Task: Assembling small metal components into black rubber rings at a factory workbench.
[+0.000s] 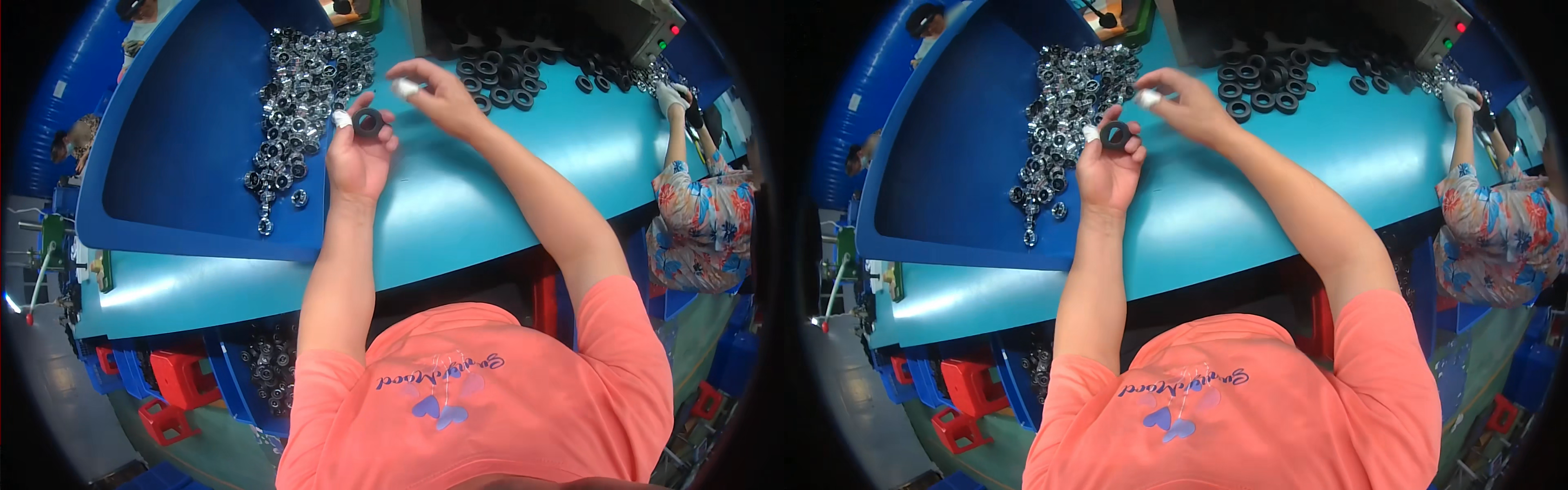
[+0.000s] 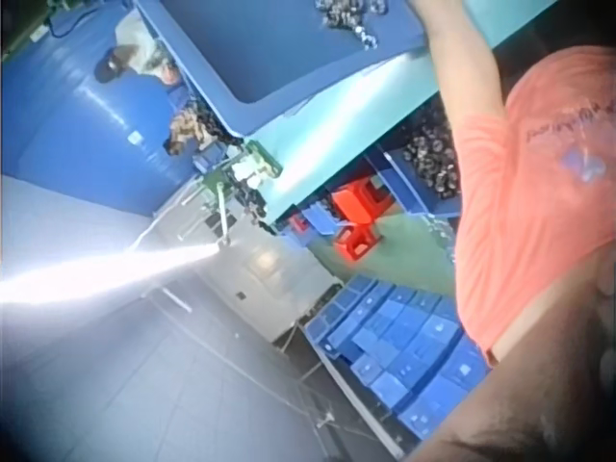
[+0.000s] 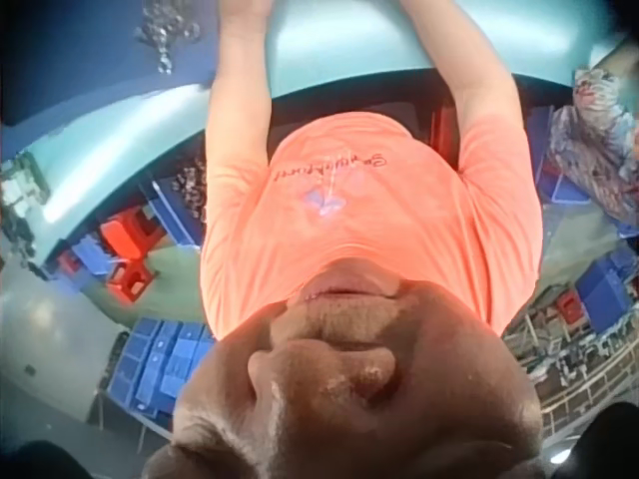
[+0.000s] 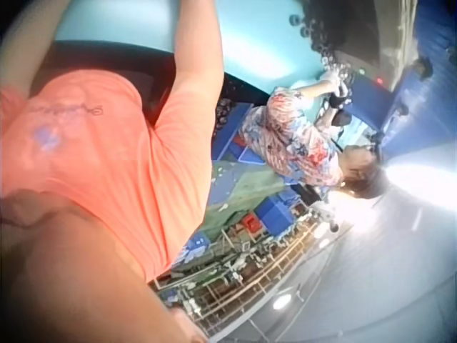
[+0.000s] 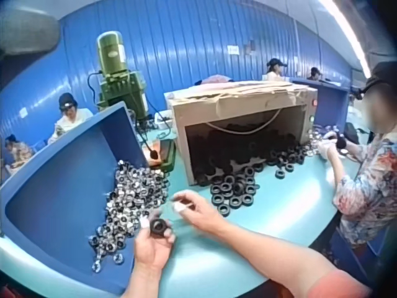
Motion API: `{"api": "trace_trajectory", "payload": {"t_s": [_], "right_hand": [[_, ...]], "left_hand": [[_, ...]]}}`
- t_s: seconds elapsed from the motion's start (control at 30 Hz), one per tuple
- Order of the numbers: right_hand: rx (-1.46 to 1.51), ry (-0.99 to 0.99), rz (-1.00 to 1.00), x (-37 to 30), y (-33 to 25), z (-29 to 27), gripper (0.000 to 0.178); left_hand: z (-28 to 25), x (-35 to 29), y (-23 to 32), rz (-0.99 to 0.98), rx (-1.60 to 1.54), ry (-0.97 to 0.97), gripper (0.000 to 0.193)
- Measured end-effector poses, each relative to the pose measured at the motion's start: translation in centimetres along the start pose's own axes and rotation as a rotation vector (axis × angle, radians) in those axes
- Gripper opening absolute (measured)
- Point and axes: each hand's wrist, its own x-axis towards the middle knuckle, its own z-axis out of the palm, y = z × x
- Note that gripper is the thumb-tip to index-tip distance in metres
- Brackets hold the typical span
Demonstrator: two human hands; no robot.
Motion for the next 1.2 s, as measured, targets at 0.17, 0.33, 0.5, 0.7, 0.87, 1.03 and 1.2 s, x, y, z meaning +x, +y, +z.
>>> {"api": "trace_trajectory", "payload": {"t_s": [0.17,0.33,0.5,0.7,0.87,1.03,1.2], "right_hand": [[-0.582,-0.054,-0.067,5.6,3.9,0.9,0.044],[-0.716,0.002,-0.267,8.5,7.3,3.6,0.046],[-0.673,-0.003,-0.196,7.7,7.1,4.8,0.034],[-0.589,0.013,-0.223,5.5,6.2,4.2,0.029],[-0.41,-0.026,-0.201,3.2,4.7,3.3,0.027],[-0.164,-0.077,0.083,1.2,1.8,1.9,0.026],[0.714,0.052,0.34,0.6,-0.2,0.6,0.033]], "left_hand": [[-0.9,0.2,0.4,-0.026,-0.09,-0.164,0.043],[-1.2,0.5,0.6,0.007,-0.136,-0.133,0.044],[-1.4,0.5,1.0,0.017,-0.178,-0.124,0.045],[-1.1,0.5,1.0,0.009,-0.153,-0.127,0.042],[-1.1,0.4,1.2,0.027,-0.152,-0.096,0.042],[-1.0,0.4,1.3,0.08,-0.137,-0.071,0.036],[1.1,0.0,0.6,0.299,0.322,0.048,0.032]]}}
